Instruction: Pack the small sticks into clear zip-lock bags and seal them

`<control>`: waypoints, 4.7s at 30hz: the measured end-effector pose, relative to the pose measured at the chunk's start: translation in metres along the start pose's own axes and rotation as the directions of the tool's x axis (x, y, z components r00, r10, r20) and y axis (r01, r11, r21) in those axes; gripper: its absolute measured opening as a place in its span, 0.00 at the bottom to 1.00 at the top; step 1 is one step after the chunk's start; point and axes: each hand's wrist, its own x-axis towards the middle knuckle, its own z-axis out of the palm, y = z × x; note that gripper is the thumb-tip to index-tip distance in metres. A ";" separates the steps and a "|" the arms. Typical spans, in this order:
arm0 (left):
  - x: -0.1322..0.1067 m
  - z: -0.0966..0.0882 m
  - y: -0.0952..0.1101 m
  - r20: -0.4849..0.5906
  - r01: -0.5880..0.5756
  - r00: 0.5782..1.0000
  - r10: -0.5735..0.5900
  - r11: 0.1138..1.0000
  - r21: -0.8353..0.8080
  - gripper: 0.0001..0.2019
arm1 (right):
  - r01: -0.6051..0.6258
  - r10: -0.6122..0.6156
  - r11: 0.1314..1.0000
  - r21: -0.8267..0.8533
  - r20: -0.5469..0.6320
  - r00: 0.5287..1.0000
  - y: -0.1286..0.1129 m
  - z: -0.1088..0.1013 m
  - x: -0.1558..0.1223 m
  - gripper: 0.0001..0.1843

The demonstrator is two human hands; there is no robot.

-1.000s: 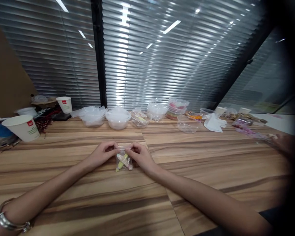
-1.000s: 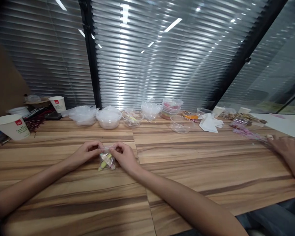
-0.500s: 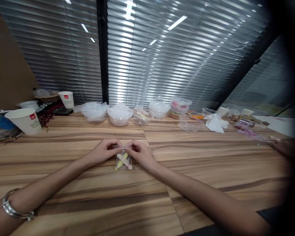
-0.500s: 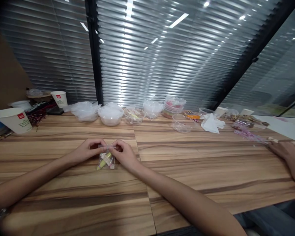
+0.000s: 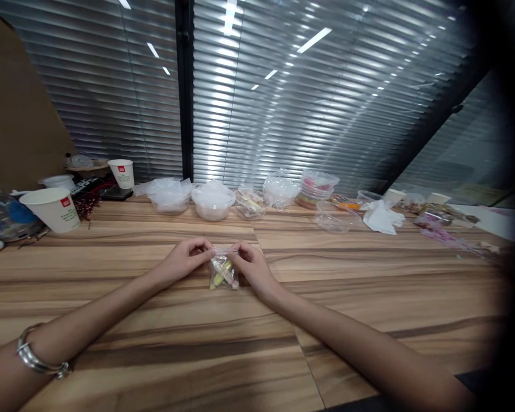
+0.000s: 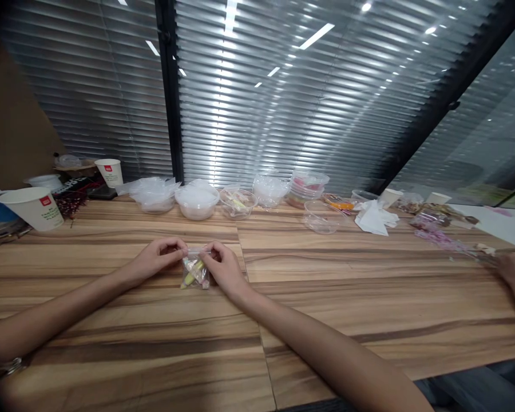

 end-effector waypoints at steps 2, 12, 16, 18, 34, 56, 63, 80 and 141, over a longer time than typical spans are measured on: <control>0.000 -0.001 0.001 -0.048 -0.012 0.999 0.011 1.000 -0.005 0.11 | -0.026 0.026 0.998 0.051 -0.002 1.000 0.000 0.000 0.000 0.09; 0.002 -0.001 -0.003 -0.081 0.002 0.997 -0.011 0.995 -0.105 0.09 | -0.051 0.058 0.991 0.126 -0.047 0.997 0.004 -0.003 0.002 0.11; 0.001 -0.002 -0.005 -0.094 -0.007 0.996 0.000 0.997 -0.071 0.09 | -0.043 0.046 0.988 0.150 -0.014 0.999 0.004 -0.004 0.003 0.10; 0.000 -0.002 -0.004 -0.082 -0.008 0.997 0.002 0.998 -0.070 0.09 | -0.037 0.037 0.986 0.164 0.001 0.999 0.004 -0.004 0.003 0.10; 0.001 -0.002 -0.002 -0.011 -0.027 1.000 0.026 0.993 -0.118 0.09 | 0.035 -0.035 0.999 -0.002 0.023 0.999 0.002 -0.007 0.000 0.11; -0.003 0.002 0.011 0.137 -0.095 0.987 0.080 0.990 0.107 0.13 | 0.085 -0.071 0.991 -0.104 0.133 0.989 -0.010 0.001 -0.005 0.11; -0.001 0.003 0.007 0.096 -0.005 0.995 0.006 1.000 -0.010 0.13 | 0.086 -0.080 0.993 -0.076 0.084 0.993 -0.009 0.001 -0.005 0.12; 0.000 -0.001 0.002 -0.089 -0.014 0.996 0.008 0.998 -0.060 0.11 | -0.047 0.049 0.992 0.119 -0.014 0.999 0.002 -0.001 0.003 0.15; 0.004 -0.001 -0.006 -0.111 0.076 0.987 -0.116 0.945 -0.319 0.12 | 0.126 -0.076 0.975 0.182 -0.261 0.962 0.014 -0.110 0.119 0.23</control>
